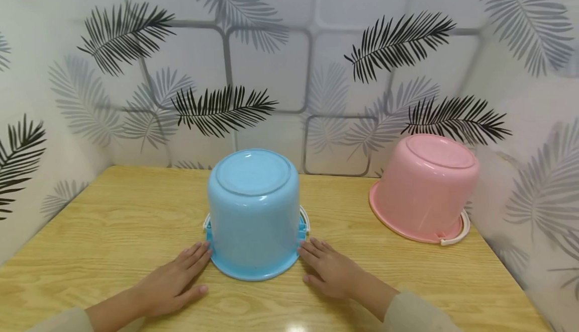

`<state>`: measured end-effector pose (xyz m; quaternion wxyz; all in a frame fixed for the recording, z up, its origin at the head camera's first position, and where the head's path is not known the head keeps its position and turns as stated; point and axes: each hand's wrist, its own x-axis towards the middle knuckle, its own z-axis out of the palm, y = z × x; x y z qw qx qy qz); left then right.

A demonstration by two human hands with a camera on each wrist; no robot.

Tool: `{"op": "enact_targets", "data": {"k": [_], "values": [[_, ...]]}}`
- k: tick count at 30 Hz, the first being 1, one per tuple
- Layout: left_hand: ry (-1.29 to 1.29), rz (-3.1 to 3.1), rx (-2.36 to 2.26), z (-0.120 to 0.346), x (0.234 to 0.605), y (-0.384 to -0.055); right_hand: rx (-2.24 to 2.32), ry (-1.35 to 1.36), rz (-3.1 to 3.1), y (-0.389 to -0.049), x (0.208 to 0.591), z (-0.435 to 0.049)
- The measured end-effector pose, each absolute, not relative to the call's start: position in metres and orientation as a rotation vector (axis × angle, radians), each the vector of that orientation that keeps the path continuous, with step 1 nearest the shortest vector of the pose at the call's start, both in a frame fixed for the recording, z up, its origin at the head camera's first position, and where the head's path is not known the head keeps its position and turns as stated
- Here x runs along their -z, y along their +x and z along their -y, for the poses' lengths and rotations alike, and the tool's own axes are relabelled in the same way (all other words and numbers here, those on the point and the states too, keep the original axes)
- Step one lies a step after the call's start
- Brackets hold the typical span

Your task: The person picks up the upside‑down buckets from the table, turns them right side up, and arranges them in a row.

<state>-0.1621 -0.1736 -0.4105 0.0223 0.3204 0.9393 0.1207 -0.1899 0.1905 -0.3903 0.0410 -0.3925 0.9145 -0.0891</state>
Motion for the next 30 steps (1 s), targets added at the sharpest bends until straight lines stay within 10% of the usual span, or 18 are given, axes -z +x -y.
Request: {"op": "enact_targets", "data": {"k": [30], "values": [[0.978, -2.915, -0.399, 0.1754, 0.4133, -0.1603, 0.329, -1.153, -2.868, -0.1846, 0.3922, -0.1946]]}}
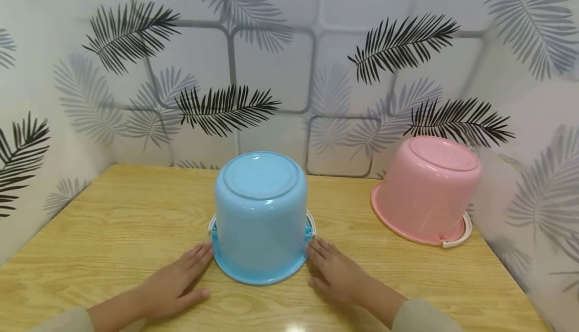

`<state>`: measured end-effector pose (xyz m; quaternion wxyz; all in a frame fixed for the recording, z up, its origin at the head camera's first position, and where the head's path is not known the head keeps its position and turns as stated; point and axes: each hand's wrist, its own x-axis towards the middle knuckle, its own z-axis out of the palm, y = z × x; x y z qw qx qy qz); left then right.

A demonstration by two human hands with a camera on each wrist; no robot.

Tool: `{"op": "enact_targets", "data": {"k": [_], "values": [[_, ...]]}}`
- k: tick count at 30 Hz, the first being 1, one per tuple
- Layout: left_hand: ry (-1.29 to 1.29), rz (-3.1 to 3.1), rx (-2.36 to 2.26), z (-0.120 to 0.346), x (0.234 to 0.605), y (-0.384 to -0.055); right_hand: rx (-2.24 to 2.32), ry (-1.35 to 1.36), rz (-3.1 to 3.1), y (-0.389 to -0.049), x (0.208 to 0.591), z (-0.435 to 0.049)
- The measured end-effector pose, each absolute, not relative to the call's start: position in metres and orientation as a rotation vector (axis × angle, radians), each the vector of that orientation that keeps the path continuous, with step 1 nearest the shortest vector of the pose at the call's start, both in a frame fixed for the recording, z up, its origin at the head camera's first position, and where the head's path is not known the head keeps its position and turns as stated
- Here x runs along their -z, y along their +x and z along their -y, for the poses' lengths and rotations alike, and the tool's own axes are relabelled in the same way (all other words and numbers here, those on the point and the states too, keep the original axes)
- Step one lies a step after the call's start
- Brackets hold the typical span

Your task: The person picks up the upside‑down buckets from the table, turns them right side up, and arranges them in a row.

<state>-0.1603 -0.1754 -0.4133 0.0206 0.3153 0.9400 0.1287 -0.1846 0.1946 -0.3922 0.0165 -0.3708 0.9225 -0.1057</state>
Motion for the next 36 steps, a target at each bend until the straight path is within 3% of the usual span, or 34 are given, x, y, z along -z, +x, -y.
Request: {"op": "enact_targets", "data": {"k": [9, 25, 36], "values": [[0.862, -2.933, -0.617, 0.179, 0.411, -0.184, 0.627, -0.897, -2.962, -0.203, 0.392, -0.191], [0.603, -2.763, -0.927, 0.167, 0.413, -0.219, 0.828, -0.770, -2.746, -0.235, 0.397, -0.185], [0.702, -2.760, -1.036, 0.164, 0.417, -0.229, 0.839, -0.783, -2.729, -0.241, 0.402, -0.183]]}}
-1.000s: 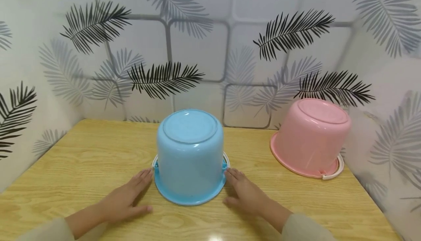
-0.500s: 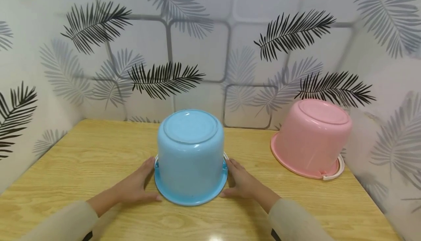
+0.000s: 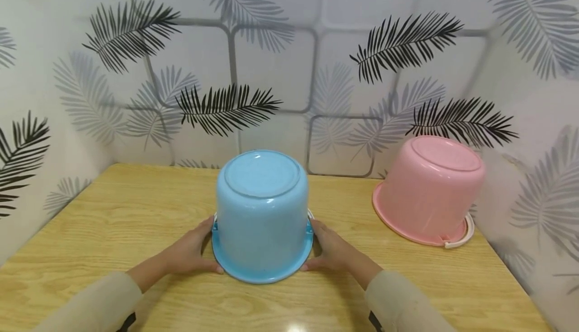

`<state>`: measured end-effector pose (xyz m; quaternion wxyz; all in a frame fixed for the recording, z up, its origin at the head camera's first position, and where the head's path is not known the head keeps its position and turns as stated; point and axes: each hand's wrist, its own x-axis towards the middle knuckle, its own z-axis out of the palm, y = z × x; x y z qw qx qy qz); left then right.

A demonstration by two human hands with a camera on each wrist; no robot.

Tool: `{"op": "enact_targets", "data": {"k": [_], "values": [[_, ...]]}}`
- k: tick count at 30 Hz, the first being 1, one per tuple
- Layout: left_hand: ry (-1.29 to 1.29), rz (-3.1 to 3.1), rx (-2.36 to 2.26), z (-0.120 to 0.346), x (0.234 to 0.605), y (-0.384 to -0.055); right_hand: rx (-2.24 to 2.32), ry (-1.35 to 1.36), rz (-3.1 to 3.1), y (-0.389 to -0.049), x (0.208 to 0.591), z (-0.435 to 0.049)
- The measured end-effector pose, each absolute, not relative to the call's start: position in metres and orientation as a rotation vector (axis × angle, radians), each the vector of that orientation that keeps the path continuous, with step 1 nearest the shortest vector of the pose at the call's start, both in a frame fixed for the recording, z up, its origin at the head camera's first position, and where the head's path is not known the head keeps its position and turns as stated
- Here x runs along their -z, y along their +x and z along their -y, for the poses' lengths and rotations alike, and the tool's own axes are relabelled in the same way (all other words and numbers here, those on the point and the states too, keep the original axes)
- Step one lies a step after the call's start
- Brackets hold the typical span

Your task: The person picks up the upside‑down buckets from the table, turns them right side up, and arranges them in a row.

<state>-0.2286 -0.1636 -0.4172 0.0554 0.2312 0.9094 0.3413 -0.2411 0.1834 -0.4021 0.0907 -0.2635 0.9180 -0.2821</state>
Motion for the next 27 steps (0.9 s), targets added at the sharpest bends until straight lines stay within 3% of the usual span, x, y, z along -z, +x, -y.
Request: {"op": "enact_targets", "data": {"k": [27], "values": [[0.654, -2.813, -1.095, 0.164, 0.407, -0.218, 0.882, -0.824, -2.823, -0.225, 0.395, -0.184]]}}
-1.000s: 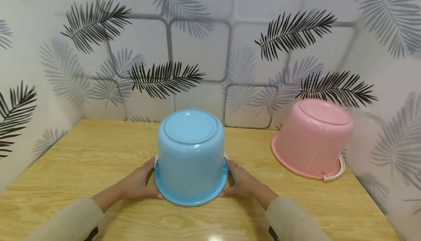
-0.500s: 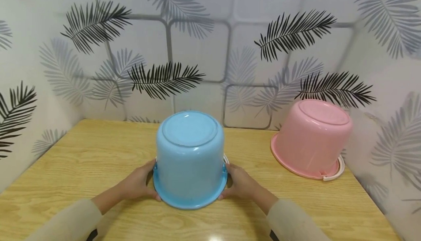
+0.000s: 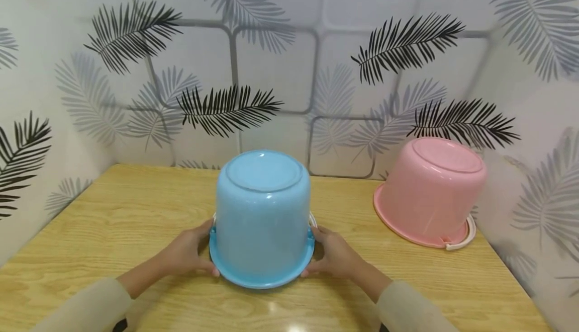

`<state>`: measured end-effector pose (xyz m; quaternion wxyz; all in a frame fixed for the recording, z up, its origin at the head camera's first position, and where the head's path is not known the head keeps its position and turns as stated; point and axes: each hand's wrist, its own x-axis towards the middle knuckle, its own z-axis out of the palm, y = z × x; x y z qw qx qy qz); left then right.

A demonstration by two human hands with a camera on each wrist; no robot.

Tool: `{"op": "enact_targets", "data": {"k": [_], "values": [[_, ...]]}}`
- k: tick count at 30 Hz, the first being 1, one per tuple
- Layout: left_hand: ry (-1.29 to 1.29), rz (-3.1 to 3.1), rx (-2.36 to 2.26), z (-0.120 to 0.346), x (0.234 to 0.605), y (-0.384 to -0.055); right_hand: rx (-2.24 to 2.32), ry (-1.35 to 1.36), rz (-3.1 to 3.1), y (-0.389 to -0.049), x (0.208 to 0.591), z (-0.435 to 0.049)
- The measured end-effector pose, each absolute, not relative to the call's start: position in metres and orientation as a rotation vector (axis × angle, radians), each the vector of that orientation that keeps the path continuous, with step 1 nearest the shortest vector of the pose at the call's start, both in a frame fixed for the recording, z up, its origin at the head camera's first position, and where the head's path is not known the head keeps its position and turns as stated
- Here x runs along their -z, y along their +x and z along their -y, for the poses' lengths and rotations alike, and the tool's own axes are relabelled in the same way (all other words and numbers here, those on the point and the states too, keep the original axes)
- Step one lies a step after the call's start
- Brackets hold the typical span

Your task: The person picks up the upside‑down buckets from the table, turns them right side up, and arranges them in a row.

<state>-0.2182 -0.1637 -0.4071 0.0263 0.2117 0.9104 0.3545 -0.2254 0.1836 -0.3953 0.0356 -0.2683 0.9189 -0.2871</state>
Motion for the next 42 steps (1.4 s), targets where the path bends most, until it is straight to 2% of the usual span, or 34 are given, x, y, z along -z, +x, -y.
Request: {"op": "enact_targets", "data": {"k": [13, 19, 25, 31, 37, 42], "values": [[0.644, -2.749, -1.187, 0.175, 0.384, -0.214, 0.979, -0.860, -2.864, -0.221, 0.372, -0.190], [0.641, -2.752, -1.374, 0.175, 0.381, -0.218, 1.231, -0.849, -2.907, -0.223, 0.364, -0.185], [0.412, -2.761, -1.584, 0.161, 0.375, -0.222, 1.350, -0.703, -3.024, -0.229, 0.359, -0.171], [0.168, -3.050, -1.672, 0.138, 0.375, -0.226, 1.434, -0.538, -3.216, -0.232, 0.362, -0.152], [0.189, -3.161, -1.733, 0.129, 0.377, -0.228, 1.564, -0.434, -3.284, -0.233, 0.360, -0.146], [0.264, -3.127, -1.822, 0.128, 0.375, -0.227, 1.624, -0.534, -3.317, -0.235, 0.358, -0.148]]}}
